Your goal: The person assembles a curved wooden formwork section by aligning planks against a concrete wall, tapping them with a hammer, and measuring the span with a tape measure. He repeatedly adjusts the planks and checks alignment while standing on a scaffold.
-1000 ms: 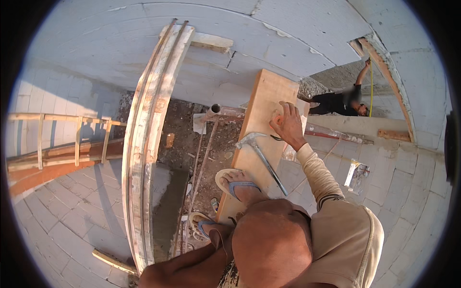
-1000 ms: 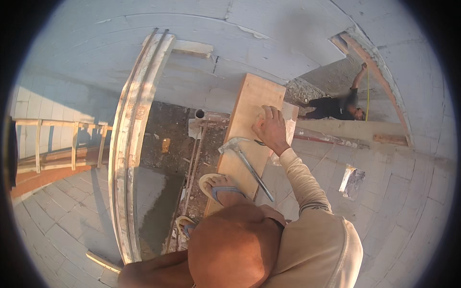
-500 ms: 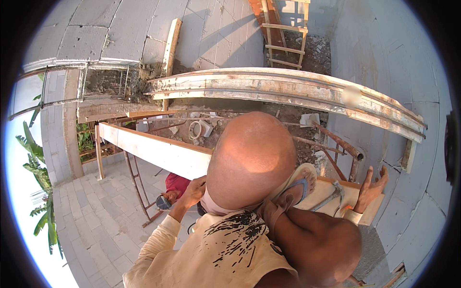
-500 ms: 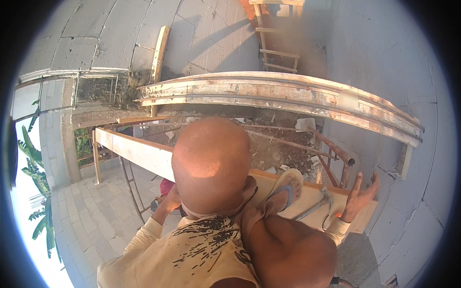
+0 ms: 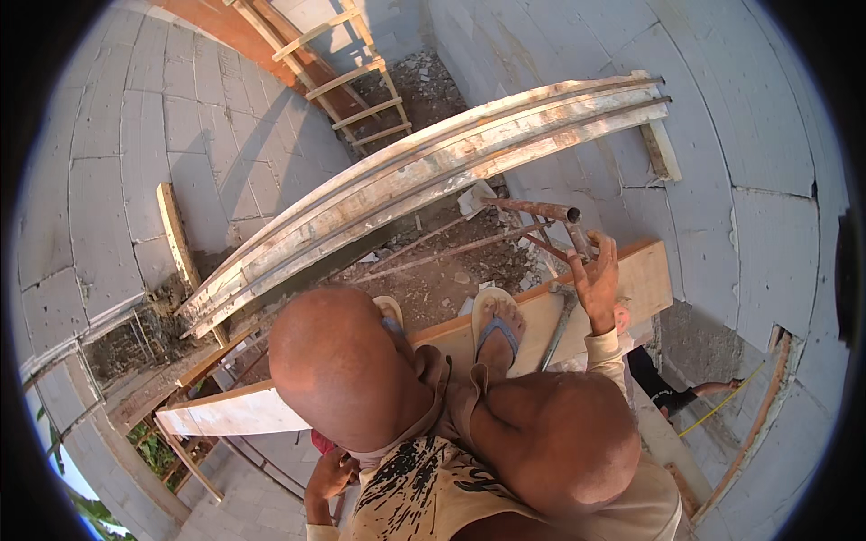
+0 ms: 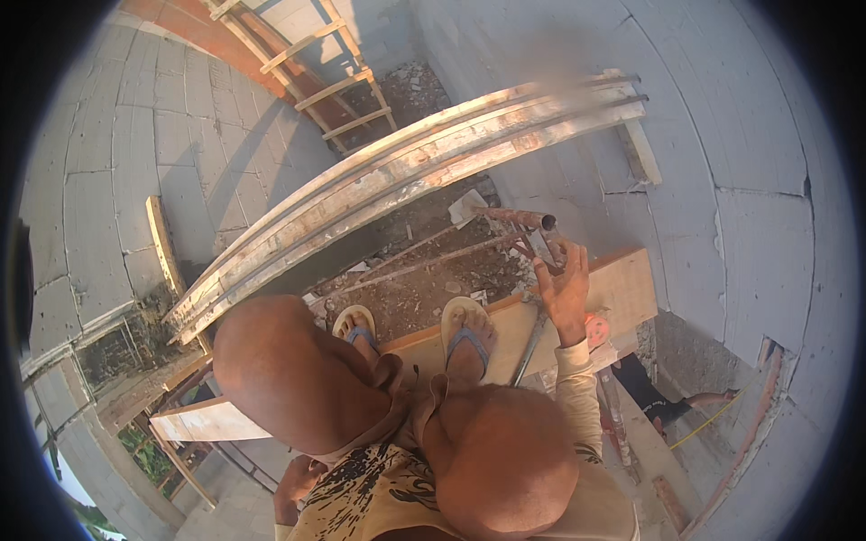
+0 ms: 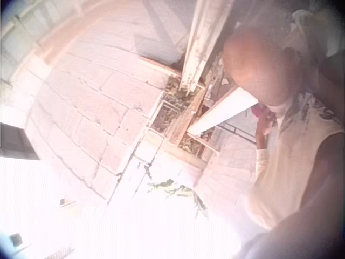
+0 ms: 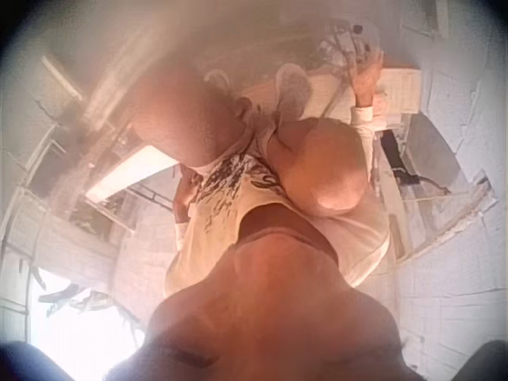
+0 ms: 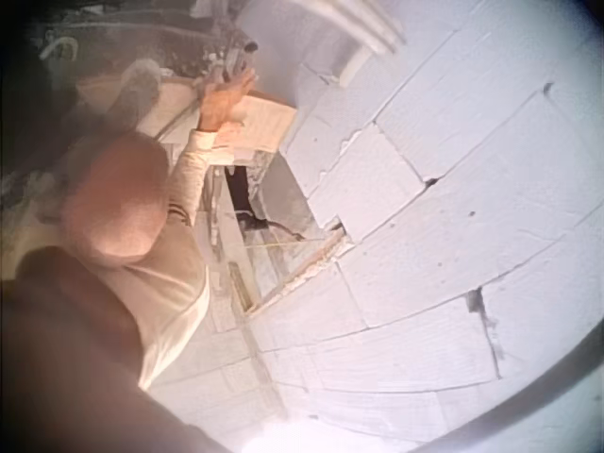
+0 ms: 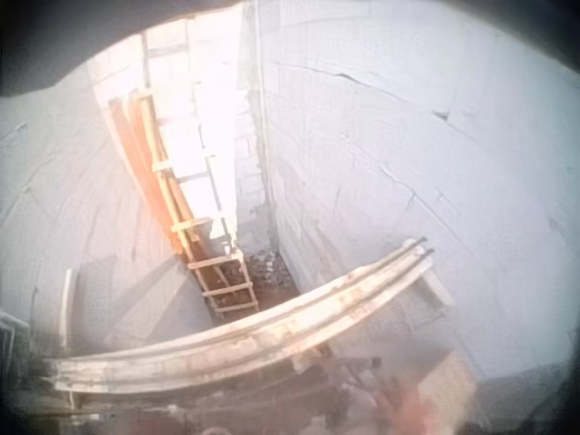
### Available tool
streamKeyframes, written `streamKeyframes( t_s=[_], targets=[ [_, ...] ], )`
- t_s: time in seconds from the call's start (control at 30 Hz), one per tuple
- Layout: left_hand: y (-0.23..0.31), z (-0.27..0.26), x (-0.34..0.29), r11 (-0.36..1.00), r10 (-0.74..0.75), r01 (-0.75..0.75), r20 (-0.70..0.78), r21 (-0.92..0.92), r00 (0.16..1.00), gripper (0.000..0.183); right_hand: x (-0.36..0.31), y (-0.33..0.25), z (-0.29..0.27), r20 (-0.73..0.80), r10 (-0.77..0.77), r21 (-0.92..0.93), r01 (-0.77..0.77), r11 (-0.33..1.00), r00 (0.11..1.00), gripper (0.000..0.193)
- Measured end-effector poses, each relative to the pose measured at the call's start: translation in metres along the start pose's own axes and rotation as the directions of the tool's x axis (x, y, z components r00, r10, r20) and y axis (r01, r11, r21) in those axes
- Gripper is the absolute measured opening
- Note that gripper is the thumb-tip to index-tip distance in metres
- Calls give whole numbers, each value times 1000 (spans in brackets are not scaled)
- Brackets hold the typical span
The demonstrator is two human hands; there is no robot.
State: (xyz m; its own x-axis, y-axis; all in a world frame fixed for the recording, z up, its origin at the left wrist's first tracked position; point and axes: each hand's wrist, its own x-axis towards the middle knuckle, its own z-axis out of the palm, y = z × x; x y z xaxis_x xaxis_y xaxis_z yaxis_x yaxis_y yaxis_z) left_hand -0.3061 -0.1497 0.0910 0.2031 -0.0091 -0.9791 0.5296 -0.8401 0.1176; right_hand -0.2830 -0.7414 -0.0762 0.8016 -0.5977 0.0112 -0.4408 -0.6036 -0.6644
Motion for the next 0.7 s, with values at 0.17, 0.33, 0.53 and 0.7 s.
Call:
streamKeyframes(
  t_s=[0.17, 0.33, 0.53, 0.7],
  targets=[
    [6, -11, 46, 996, -49, 46, 35, 77, 998, 31, -11, -12, 11, 70, 19, 81, -24, 996, 997, 52],
    [60, -44, 65, 995, 9, -6, -21, 100, 1000, 31, -16, -18, 21, 99, -14, 63, 7, 998, 995, 50],
    [83, -57, 66, 995, 23, -18, -50, 103, 998, 32, -12, -25, 23, 208, 34, 121, -60, 991, 978, 54],
    [46, -40, 49, 995, -15, 15, -4, 99, 1000, 32, -11, -32, 27, 249, 42, 82, -64, 995, 968, 54]
  ],
)
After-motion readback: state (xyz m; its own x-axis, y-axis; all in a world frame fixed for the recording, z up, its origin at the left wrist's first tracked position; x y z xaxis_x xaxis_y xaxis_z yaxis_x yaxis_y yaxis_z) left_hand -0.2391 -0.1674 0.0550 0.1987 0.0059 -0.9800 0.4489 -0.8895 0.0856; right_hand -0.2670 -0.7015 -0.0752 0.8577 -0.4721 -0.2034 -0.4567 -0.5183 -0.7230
